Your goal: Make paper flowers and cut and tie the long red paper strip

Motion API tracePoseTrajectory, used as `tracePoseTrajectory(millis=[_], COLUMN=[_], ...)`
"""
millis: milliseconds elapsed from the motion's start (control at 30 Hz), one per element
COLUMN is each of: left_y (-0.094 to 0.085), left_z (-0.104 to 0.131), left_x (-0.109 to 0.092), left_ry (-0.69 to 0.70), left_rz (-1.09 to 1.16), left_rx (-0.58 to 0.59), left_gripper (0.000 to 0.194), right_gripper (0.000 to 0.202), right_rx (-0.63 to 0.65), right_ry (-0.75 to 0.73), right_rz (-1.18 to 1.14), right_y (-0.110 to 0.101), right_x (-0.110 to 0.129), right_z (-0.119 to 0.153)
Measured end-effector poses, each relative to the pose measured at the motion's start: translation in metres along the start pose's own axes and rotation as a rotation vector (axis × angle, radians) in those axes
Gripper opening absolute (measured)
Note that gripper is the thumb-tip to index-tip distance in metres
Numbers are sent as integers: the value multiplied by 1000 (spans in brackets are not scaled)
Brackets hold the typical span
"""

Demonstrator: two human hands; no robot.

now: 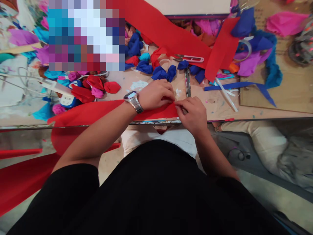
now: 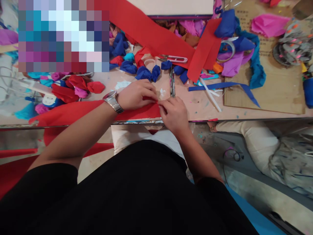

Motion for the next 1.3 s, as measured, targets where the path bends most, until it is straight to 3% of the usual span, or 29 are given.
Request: tracePoseTrajectory(millis=[733, 1300], left_y=[-3, -3], left_z=[13, 13], left_x=[4, 5], left_ry=[8, -9], left_rz=[-140, -154], left_rx=[71, 90], left_gripper=[39, 35], right_gripper=[26, 28], right_rx=[33, 39], right_ry=[-43, -55], right_rz=[52, 89], right_y=[1, 2], right_x=[1, 1], right_z=[3, 4])
Point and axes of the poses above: each hand's wrist, its own z-axis away from the middle knuckle, its own y-axis out of the palm, x = y × z, the point moved 8 cm from there along -z, towards the middle knuckle, and after that the axes turned 6 degrees about y, right-handed, at the moved point
